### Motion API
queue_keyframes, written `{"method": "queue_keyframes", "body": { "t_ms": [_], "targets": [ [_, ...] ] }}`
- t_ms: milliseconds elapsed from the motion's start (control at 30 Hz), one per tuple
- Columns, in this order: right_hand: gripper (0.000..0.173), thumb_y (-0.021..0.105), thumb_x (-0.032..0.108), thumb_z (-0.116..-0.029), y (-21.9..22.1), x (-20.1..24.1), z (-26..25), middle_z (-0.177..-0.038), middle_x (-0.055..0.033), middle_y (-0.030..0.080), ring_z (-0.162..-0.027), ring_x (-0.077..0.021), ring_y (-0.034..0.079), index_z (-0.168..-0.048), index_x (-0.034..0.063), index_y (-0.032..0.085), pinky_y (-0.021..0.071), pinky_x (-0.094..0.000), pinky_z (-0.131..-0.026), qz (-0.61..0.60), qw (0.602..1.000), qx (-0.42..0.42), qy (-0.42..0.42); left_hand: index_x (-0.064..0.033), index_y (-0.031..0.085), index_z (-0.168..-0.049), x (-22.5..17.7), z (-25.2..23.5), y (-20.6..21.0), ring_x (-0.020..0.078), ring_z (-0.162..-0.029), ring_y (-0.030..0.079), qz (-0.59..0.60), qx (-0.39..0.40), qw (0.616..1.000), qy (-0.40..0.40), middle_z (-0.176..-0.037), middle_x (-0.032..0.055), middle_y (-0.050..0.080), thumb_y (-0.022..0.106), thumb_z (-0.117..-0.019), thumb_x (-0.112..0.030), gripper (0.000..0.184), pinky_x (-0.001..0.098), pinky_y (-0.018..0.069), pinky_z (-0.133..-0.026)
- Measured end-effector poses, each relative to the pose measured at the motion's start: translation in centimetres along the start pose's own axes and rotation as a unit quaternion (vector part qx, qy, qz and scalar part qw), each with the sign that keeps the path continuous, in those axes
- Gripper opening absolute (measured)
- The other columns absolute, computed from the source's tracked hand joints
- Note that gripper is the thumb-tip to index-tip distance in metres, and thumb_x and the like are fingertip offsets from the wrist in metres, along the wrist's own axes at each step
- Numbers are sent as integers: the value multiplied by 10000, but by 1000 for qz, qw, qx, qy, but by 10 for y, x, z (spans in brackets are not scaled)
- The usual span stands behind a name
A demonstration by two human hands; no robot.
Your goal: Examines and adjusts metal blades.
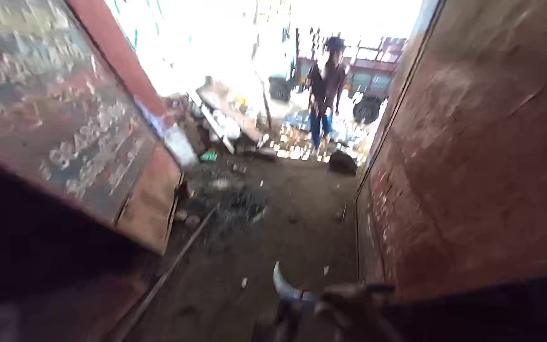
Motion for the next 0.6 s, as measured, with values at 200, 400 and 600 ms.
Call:
{"method": "queue_keyframes", "body": {
  "t_ms": [200,400,600],
  "targets": [
    [390,556,595,-993,4,-8,5,-734,110,646,-617,-54,606,-961,251,737,537,-345,-549,42,998,20,-36,-93,754,-1091,52,14,-14,167,-564,547,30,-19,999,-30,-742,78,646,627,-1024,-240,205,316,491,-522],
    [220,625,435,-986,1,-17,11,-873,103,718,-758,-70,676,-993,260,758,577,-370,-653,98,993,36,-52,-80,748,-1030,49,23,-7,162,-569,554,31,-18,998,-56,-735,64,635,651,-1015,-301,242,314,506,-520],
    [458,381,544,-1068,0,-10,5,-960,101,724,-884,-81,672,-1200,289,738,570,-390,-789,82,993,69,-47,-110,730,-1119,50,16,-13,179,-634,623,15,13,998,-65,-796,63,681,631,-1017,-344,274,343,555,-579]
  ]
}}
Point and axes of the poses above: each hand's wrist, its own z-axis away from the middle knuckle, its own y-axis out of the palm, x = y × z, the point moved 8 cm from there along -z, towards the middle knuckle
